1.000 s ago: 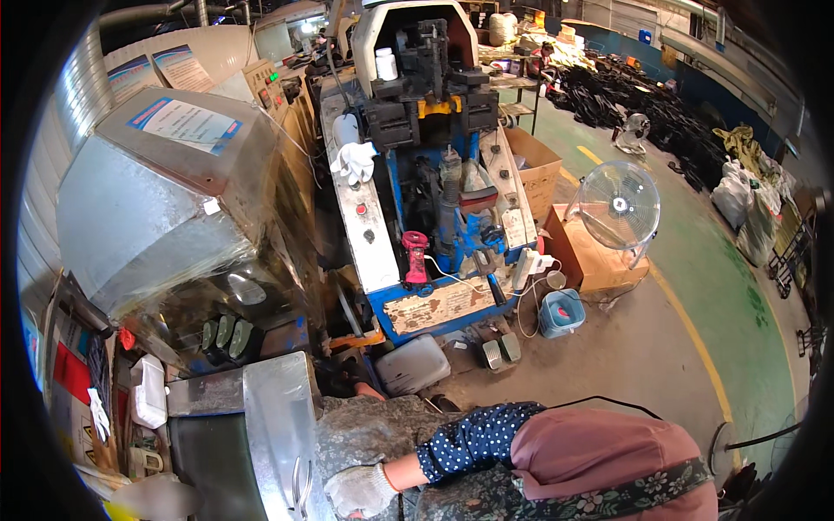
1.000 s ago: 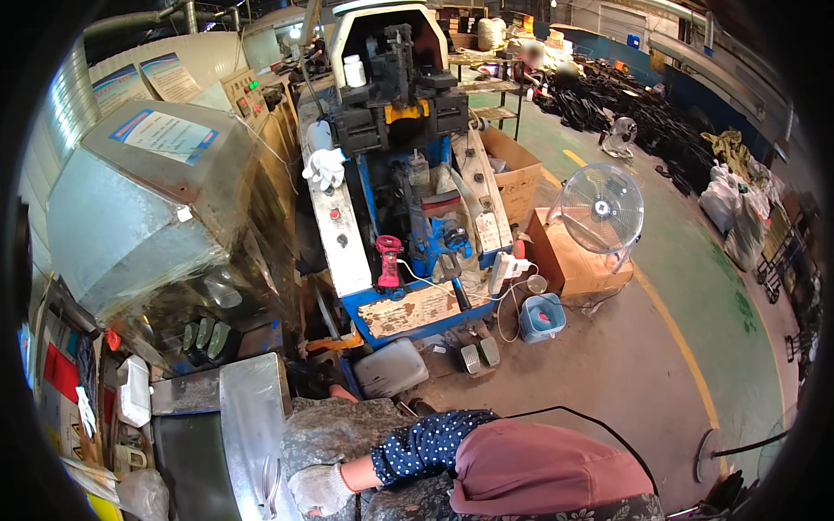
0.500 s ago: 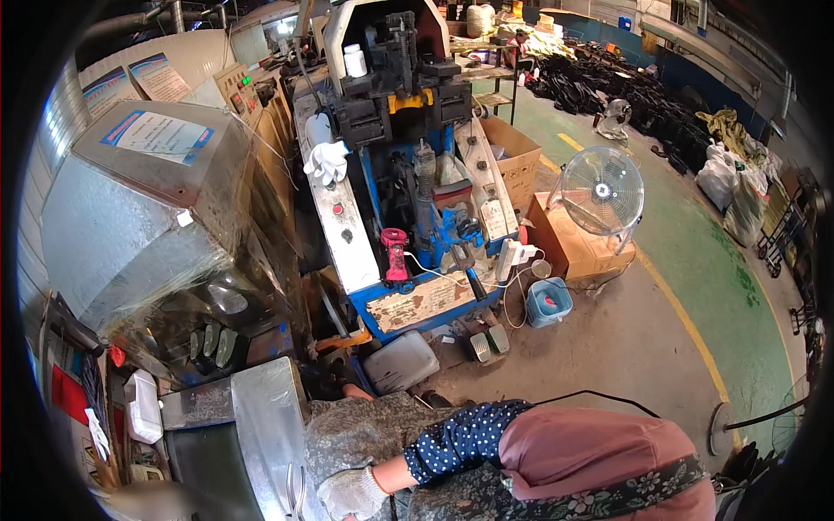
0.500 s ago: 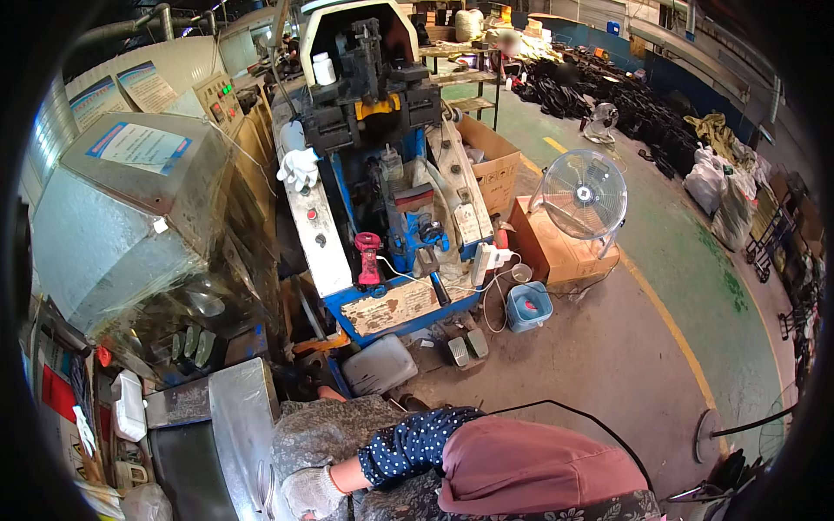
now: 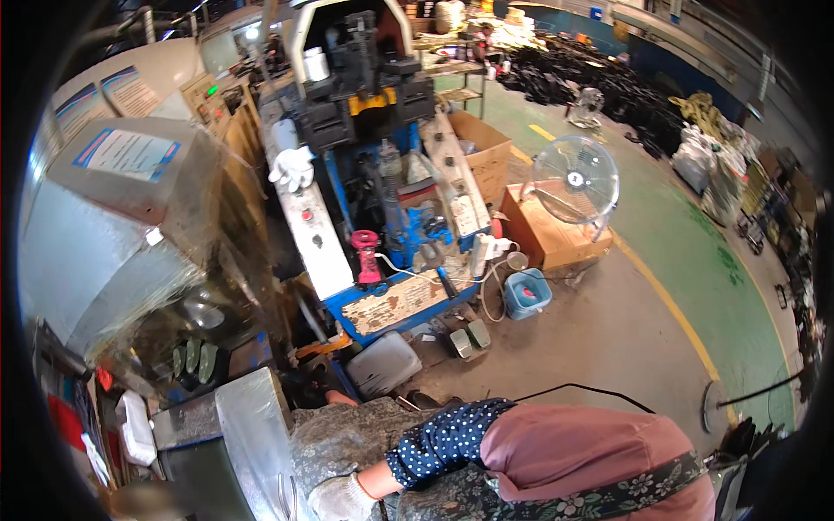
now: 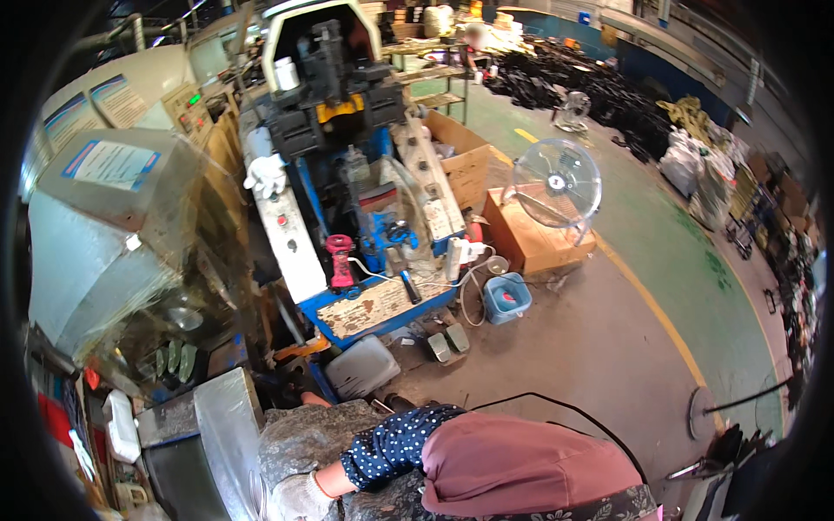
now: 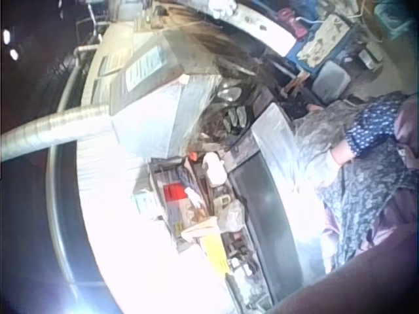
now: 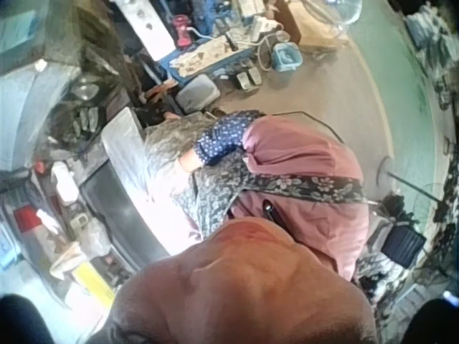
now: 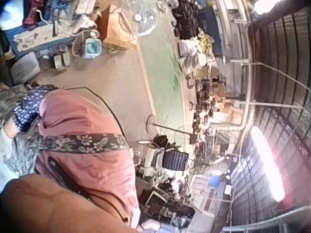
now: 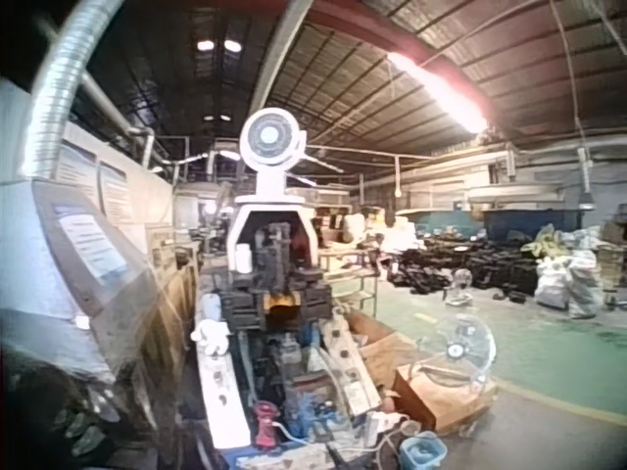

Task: Manually inspect and process shoe outsoles on a conveyor belt in a factory.

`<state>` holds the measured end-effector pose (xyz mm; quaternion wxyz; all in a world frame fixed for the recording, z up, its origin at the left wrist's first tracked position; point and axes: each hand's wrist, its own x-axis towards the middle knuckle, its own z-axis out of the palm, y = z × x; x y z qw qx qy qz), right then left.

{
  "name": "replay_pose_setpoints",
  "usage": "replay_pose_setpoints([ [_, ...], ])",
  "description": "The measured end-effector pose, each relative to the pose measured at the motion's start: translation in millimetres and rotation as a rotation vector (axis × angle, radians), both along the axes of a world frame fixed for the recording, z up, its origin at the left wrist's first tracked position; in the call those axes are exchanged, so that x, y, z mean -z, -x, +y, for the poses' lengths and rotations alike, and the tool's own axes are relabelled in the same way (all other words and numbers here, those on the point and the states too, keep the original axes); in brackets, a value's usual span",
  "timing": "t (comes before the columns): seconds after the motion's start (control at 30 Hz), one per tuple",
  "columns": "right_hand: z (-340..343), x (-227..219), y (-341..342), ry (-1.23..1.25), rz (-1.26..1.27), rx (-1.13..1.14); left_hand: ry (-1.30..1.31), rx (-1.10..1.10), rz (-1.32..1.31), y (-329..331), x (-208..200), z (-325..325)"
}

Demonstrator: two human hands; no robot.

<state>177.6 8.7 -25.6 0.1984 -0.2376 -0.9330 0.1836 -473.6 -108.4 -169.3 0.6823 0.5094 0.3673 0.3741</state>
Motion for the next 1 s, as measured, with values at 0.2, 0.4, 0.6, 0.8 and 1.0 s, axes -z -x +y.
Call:
replay_pose_setpoints([
  [0.2,-3.0,16.3,5.0,0.491,0.614,0.033,0.049,0.269,-0.083,-37.5,10.2,182.1],
  [0.4,-54.2,-105.6,-39.2,-0.186,0.837,0.36,0.08,0.508,-0.159,-171.0,10.3,329.6],
  [0.6,-78.2,-96.2,-108.5,-0.146,0.545,0.954,0.135,0.561,-0.254,-527.0,-122.7,208.8],
  [0.8,-48.9,-56.3,-109.6,0.195,0.161,1.118,0.12,0.269,-0.339,-614.9,-114.2,167.2],
  [1.0,-92.9,-186.6,-122.4,0.02,0.839,0.647,0.244,0.334,-0.35,-621.4,-87.7,168.3],
])
